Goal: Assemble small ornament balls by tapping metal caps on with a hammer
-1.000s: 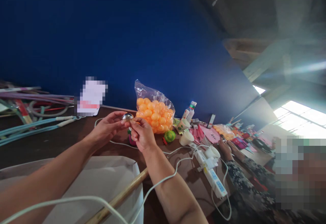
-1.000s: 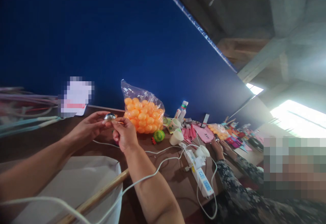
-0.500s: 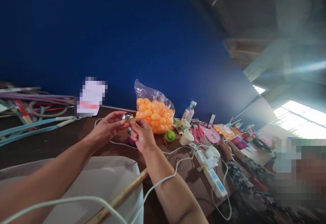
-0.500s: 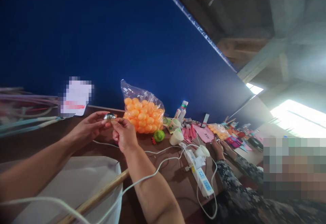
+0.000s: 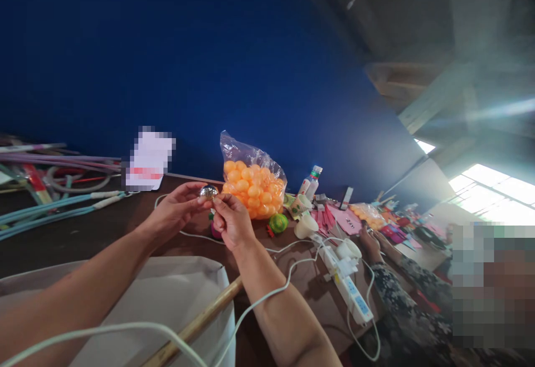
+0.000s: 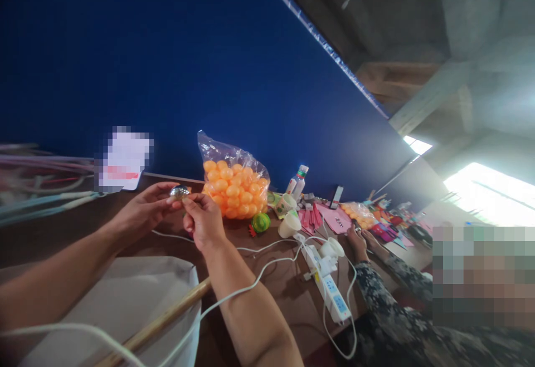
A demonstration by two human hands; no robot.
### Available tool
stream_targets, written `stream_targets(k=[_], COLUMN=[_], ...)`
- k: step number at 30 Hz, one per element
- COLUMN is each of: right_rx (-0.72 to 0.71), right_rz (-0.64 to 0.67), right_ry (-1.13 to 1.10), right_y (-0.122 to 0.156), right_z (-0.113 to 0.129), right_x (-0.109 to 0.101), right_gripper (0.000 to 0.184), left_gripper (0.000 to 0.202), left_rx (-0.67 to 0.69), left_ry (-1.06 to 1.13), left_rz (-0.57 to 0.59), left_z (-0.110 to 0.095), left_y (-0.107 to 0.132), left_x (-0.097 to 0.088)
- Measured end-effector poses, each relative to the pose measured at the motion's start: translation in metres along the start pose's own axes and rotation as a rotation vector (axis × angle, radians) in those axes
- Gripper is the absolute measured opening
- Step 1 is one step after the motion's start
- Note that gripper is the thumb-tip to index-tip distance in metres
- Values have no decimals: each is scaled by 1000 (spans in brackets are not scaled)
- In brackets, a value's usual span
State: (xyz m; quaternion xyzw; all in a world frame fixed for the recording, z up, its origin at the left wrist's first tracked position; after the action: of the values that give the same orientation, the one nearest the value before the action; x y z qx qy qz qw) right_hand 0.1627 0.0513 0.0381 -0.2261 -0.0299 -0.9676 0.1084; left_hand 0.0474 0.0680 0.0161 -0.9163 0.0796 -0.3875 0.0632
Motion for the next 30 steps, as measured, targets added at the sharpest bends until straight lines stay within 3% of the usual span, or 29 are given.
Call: stream_targets(k=[30], right_rx=[-12], right_rz=[-18], right_ry=[-20], right_y=[3], right_z=[-3], right_x=[1], right_gripper=[31], left_gripper=[39], left_rx=[13], left_ry=[-35], left_rz=[-18], left_z=[-1], left_y=[0], left_x=[-2])
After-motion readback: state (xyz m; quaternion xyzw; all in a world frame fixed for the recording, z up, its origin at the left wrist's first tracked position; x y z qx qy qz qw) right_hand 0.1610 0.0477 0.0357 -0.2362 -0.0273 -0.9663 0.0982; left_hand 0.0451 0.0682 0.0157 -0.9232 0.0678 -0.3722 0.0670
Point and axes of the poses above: each hand's wrist, its own y-axis away from the middle knuckle, its own x-axis out of the palm, z = x × y, the point moved 8 cm from there along -y, towards the middle knuckle, and after that the axes turned 3 degrees about x, right-handed, at the moved point
